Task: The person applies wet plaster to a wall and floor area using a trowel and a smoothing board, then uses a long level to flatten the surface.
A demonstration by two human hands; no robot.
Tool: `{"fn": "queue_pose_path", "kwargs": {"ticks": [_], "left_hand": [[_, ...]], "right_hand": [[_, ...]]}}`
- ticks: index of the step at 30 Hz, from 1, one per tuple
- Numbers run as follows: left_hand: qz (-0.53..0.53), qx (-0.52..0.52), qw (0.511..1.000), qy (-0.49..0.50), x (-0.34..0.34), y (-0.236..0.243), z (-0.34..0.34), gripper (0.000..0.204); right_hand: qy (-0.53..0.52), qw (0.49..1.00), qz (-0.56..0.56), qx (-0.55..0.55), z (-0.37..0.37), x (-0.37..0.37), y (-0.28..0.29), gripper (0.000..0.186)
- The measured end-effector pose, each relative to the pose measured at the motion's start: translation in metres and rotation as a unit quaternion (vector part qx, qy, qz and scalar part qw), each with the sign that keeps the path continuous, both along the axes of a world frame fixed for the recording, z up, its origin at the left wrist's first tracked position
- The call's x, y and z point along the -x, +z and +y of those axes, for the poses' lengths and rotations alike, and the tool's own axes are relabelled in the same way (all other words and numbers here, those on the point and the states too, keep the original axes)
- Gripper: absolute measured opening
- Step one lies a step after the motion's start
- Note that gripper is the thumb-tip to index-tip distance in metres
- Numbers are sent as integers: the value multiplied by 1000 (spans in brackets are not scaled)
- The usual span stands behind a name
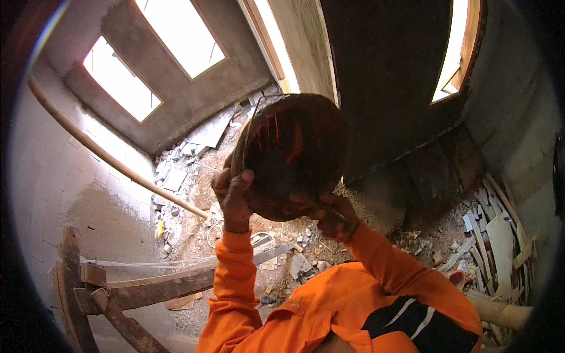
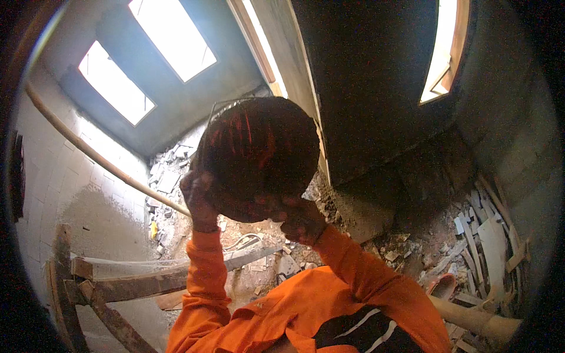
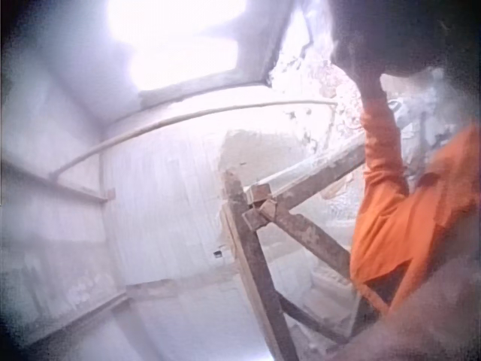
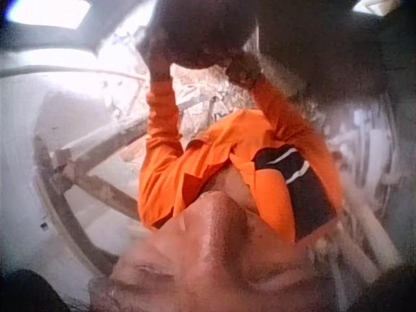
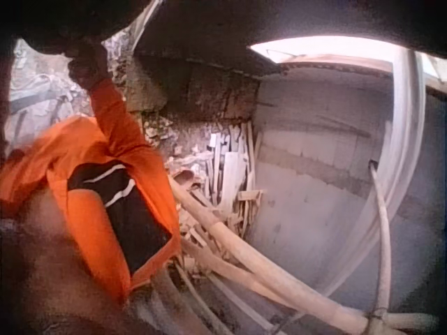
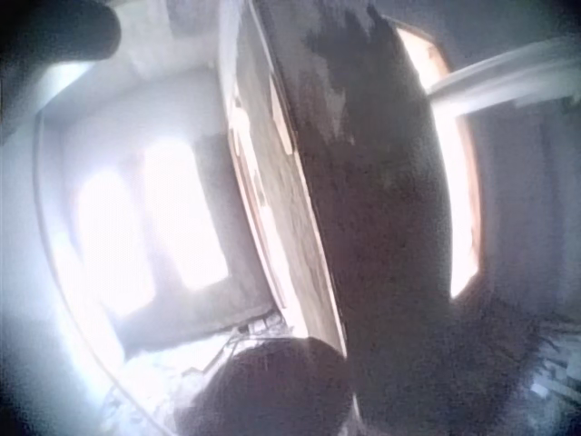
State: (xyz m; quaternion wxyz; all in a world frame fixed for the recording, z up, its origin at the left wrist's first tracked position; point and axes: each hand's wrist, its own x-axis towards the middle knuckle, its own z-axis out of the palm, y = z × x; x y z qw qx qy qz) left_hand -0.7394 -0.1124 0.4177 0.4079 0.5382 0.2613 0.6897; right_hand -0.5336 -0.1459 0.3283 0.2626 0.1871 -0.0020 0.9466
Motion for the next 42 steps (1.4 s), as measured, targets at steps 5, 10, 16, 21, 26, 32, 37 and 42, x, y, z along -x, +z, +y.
{"fn": "queue_pose_path", "kwargs": {"ticks": [5, 10, 16, 21, 26, 32, 37, 42], "left_hand": [[-93, 62, 990, 89, -23, -50, 12, 15], [-37, 75, 993, 82, 7, -115, 24, 35], [-254, 216, 936, 113, 60, -138, -23, 31], [-219, 217, 933, 183, 67, -144, -36, 22], [-202, 197, 942, 180, 58, -144, -33, 16], [-158, 186, 964, 103, 54, -89, -44, 22], [225, 60, 971, 57, 9, -48, -7, 25], [253, -19, 966, -55, -19, -11, 10, 24]], "right_hand": [[-22, 996, 83, 34, -11, 1, -8, 55], [-151, 988, 23, 3, -16, -51, 14, 57], [-680, 676, -261, -114, -17, -104, 109, 52], [-907, 222, -355, 43, 54, -139, 109, 50], [-689, -51, -642, -331, 126, -194, 30, 29], [-408, 78, -626, -660, -15, -100, -10, 51], [-250, 100, -662, -699, -11, -96, 8, 44], [-129, 542, -761, -331, -21, -103, 30, 36]]}}
